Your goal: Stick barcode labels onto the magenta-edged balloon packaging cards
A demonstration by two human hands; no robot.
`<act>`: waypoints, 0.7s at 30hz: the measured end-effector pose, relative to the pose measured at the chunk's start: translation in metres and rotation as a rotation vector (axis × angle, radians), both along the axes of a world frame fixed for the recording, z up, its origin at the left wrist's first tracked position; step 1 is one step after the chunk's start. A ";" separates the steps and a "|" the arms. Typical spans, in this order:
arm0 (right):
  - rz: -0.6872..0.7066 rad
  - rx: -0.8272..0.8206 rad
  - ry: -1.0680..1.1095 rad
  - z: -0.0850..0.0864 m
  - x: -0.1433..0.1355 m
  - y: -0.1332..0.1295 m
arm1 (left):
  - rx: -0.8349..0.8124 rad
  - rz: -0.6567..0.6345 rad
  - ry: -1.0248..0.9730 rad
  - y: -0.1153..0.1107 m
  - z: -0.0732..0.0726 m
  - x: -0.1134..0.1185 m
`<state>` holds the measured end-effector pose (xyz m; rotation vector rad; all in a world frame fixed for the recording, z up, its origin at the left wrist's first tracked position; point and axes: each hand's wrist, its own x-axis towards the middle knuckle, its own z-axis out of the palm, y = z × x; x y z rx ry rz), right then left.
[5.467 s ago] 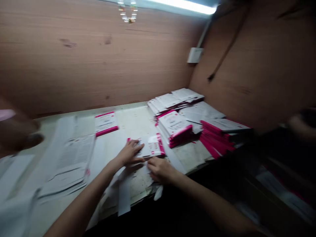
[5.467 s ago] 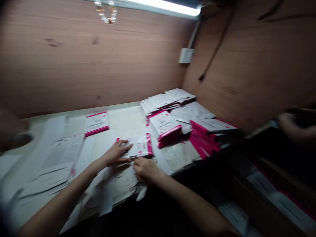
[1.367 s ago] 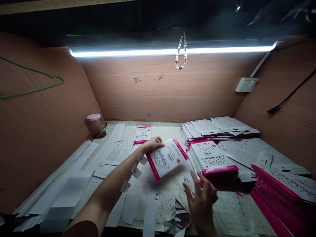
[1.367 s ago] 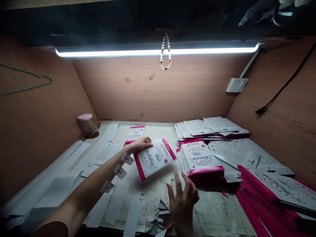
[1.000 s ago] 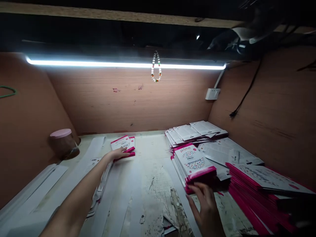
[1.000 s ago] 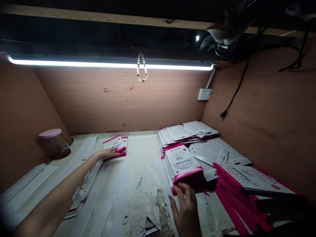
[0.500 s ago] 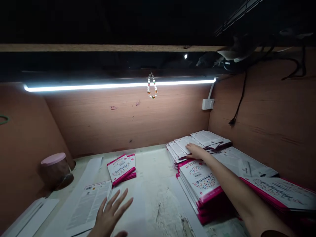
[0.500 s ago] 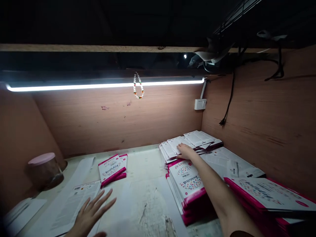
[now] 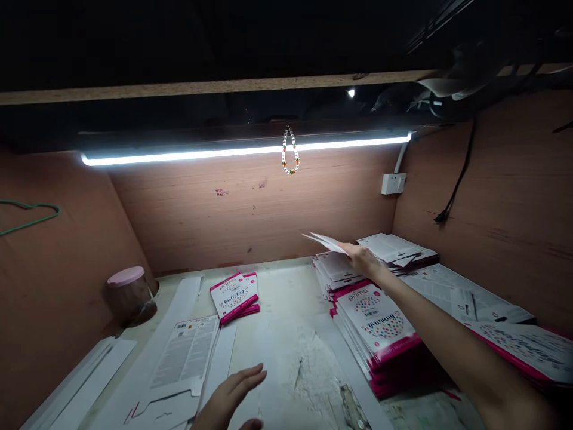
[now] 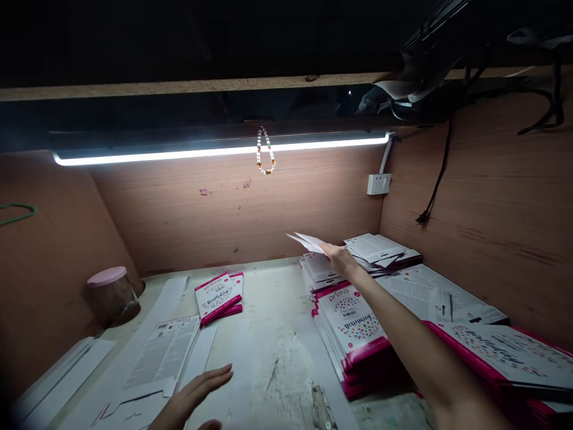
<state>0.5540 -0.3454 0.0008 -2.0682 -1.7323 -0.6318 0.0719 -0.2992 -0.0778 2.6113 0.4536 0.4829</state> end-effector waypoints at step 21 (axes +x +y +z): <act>0.161 0.328 1.200 -0.147 -0.226 -0.213 | -0.767 0.255 -0.495 -0.100 -0.026 0.044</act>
